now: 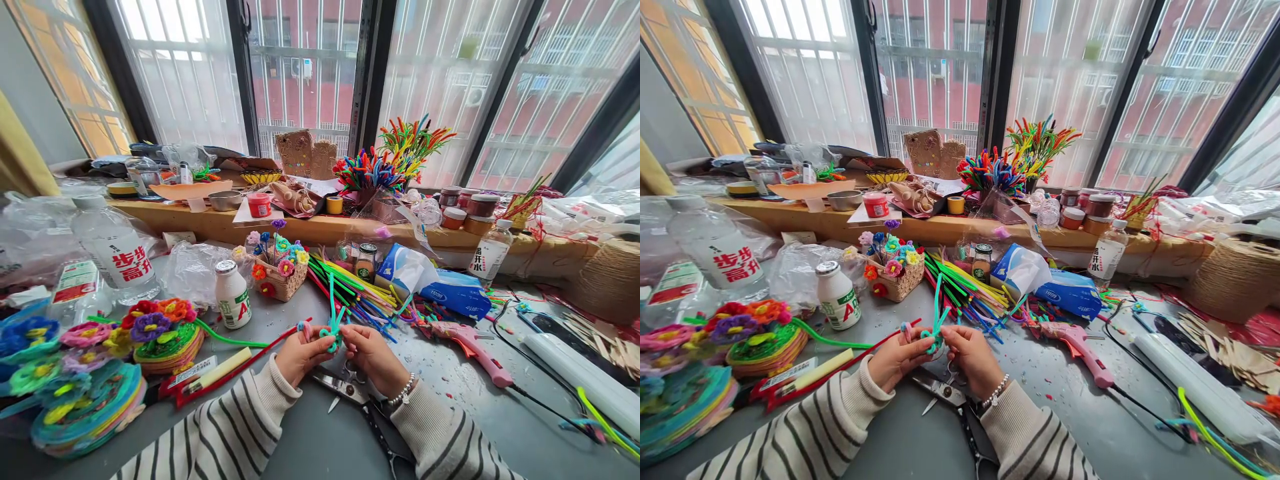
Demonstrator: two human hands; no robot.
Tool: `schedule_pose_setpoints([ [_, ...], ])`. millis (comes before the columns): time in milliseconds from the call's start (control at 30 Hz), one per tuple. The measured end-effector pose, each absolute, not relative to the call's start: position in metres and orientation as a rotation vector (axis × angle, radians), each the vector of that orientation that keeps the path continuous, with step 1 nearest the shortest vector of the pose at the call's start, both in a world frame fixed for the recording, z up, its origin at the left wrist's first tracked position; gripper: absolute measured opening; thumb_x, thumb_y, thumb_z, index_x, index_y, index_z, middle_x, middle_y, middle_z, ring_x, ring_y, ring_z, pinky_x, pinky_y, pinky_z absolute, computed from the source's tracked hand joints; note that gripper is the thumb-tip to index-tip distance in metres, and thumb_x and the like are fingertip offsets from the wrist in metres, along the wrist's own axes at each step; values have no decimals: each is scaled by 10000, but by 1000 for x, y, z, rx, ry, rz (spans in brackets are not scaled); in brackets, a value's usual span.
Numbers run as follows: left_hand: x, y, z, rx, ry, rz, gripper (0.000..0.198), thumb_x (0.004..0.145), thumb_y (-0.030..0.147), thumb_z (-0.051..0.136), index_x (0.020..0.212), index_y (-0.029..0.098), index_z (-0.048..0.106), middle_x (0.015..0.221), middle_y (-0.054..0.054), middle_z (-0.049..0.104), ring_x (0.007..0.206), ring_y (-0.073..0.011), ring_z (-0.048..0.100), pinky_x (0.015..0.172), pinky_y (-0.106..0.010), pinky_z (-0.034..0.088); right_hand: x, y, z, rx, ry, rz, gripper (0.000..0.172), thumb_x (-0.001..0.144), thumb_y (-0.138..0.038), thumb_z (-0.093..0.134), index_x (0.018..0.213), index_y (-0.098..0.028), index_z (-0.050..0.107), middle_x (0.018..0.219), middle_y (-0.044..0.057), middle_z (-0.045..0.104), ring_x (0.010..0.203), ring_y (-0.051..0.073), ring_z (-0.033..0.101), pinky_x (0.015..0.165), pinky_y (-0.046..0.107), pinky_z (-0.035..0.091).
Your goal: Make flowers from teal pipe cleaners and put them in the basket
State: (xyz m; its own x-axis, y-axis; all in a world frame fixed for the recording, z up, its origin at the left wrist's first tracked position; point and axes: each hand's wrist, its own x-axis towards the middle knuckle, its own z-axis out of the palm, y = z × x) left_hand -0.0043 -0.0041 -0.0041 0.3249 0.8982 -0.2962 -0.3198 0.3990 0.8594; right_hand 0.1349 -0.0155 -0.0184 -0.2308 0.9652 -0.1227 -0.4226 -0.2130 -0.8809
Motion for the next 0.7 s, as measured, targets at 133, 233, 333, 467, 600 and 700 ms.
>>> schedule_pose_setpoints([
  [133,-6,-4,-5,750,807,905,173,487,129,682,644,127,609,612,-4,617,569,-94,562,585,-199,445,135,-17,-15,-829,-874,1638,186,635,-299,588,586,-123,555,505,-52,338,464,36,283,443,152,259],
  [233,-6,-2,-9,709,840,944,190,454,141,700,624,127,618,601,-2,623,555,-88,559,568,-189,448,136,-18,-14,-835,-873,1648,184,631,-298,591,583,-124,553,491,-54,339,455,36,272,441,153,259],
  [333,-6,0,-12,695,889,977,216,431,183,710,618,124,620,584,-11,625,544,-95,558,534,-190,450,135,-18,-15,-848,-897,1641,175,633,-293,589,597,-126,553,488,-55,347,449,35,268,440,155,260],
  [467,-5,-1,-12,728,897,1003,246,422,216,713,620,119,605,557,-8,617,527,-101,557,531,-210,458,134,-18,-16,-861,-900,1619,170,630,-292,592,620,-128,548,489,-61,341,442,34,261,436,155,260],
  [600,-4,-3,-8,761,940,968,223,457,210,699,622,114,584,550,-6,608,534,-112,563,551,-234,467,133,-17,-15,-889,-884,1611,184,626,-301,591,607,-134,516,486,-66,328,436,35,251,431,156,259],
  [700,-4,-4,-6,781,964,959,205,446,186,704,581,111,568,528,8,588,517,-103,549,552,-229,467,132,-18,-17,-919,-931,1578,209,633,-323,579,597,-143,480,488,-66,323,437,39,267,437,164,267],
])
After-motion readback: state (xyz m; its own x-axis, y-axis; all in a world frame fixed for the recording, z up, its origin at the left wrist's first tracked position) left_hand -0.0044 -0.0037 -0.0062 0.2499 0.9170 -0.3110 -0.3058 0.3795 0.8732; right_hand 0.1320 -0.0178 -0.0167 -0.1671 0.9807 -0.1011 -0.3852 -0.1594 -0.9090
